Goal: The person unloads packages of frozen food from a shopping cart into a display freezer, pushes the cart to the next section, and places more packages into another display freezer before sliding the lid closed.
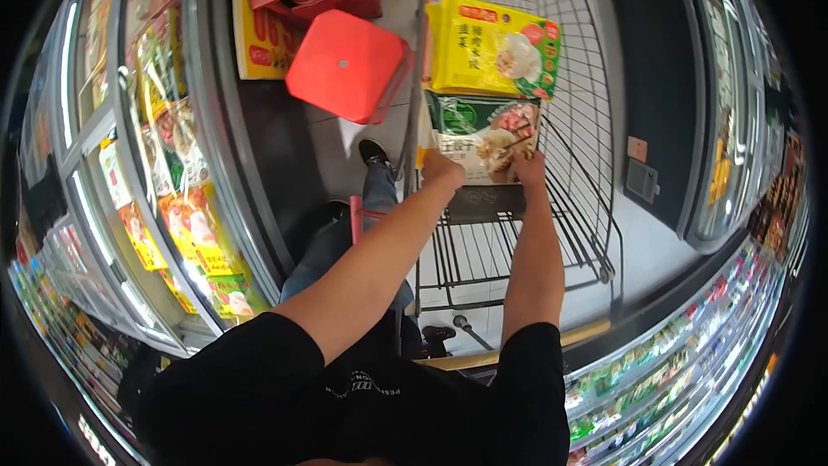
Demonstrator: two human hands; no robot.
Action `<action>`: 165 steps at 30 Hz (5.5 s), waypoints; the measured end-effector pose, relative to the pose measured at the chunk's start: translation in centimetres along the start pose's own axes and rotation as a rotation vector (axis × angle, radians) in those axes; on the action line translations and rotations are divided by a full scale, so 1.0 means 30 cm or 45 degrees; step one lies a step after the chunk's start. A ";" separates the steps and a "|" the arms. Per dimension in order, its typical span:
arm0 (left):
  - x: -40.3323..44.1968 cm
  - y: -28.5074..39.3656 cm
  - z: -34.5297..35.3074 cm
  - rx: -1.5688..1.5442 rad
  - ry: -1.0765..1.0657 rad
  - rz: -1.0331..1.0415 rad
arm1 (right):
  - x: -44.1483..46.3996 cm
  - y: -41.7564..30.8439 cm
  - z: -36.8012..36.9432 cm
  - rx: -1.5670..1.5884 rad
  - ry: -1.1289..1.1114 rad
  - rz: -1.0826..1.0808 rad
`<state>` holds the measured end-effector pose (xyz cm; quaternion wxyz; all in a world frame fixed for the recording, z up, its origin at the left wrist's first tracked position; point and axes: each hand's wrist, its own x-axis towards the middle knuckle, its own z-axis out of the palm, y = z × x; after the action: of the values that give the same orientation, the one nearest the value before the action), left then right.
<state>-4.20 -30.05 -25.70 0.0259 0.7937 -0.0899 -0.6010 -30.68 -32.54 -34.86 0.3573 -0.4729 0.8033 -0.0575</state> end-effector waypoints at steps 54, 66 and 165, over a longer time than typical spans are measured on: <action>-0.787 -1.252 -1.693 -1.664 0.769 1.201 | -1.763 -2.078 0.507 -0.063 -1.098 -1.376; -0.352 -1.434 -1.835 -1.995 0.948 0.685 | -1.815 -2.306 1.275 -0.628 -1.313 -1.708; 0.252 0.293 -0.194 -0.093 -0.070 1.020 | 0.142 -0.334 -0.211 -0.010 0.265 -0.168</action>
<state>2.36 -40.39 -29.96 0.2840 0.6781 -0.3712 -0.5672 -28.72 -42.98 -28.08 0.2656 -0.5178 0.8033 -0.1265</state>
